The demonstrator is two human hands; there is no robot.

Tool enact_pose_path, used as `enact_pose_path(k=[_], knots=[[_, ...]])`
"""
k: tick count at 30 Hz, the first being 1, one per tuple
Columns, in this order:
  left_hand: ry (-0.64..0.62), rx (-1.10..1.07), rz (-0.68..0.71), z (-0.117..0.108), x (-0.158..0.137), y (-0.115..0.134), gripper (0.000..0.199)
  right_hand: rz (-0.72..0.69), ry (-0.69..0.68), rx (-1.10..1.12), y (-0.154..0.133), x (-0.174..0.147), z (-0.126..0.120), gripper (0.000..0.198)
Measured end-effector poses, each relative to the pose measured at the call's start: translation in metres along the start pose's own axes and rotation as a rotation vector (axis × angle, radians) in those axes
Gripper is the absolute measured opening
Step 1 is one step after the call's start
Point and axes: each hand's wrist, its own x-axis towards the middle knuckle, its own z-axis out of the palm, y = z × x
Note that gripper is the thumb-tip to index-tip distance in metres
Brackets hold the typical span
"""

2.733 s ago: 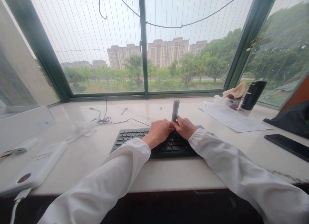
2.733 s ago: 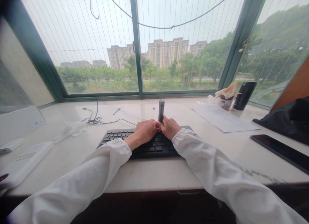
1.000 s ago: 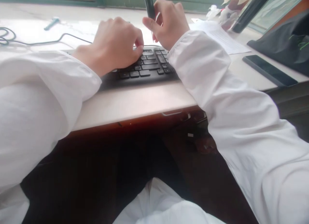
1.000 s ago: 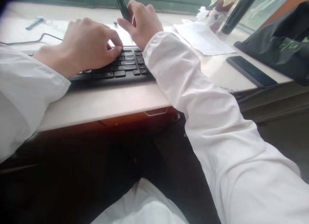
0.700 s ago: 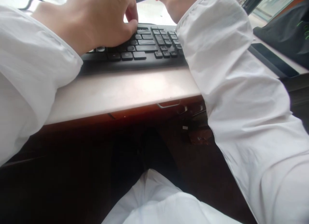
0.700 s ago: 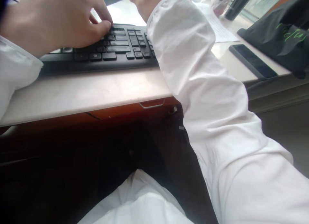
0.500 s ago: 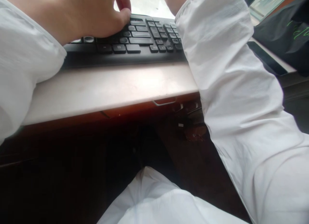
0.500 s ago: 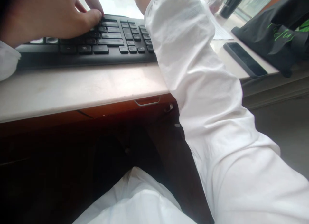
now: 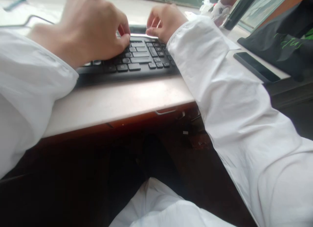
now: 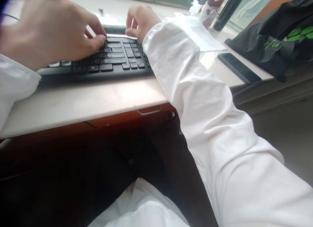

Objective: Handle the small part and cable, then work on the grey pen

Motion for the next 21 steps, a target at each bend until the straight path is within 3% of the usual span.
enact_pose_path(k=[3, 6, 14, 18, 21], knots=[[0.025, 0.077, -0.055, -0.005, -0.001, 0.007, 0.039, -0.02, -0.014, -0.01, -0.002, 0.004, -0.001, 0.027], [-0.028, 0.063, -0.066, -0.007, 0.0, 0.007, 0.029, -0.021, 0.027, 0.012, 0.003, 0.009, 0.005, 0.017], [0.014, 0.043, -0.107, -0.014, -0.008, -0.003, 0.028, -0.043, 0.029, 0.076, 0.016, 0.018, 0.021, 0.02], [0.05, 0.056, -0.145, -0.021, -0.008, -0.006, 0.026, 0.004, 0.149, 0.015, 0.009, 0.014, 0.013, 0.026], [0.081, 0.084, -0.164, -0.041, -0.012, -0.001, 0.027, 0.042, 0.203, -0.034, 0.007, 0.011, 0.006, 0.028]])
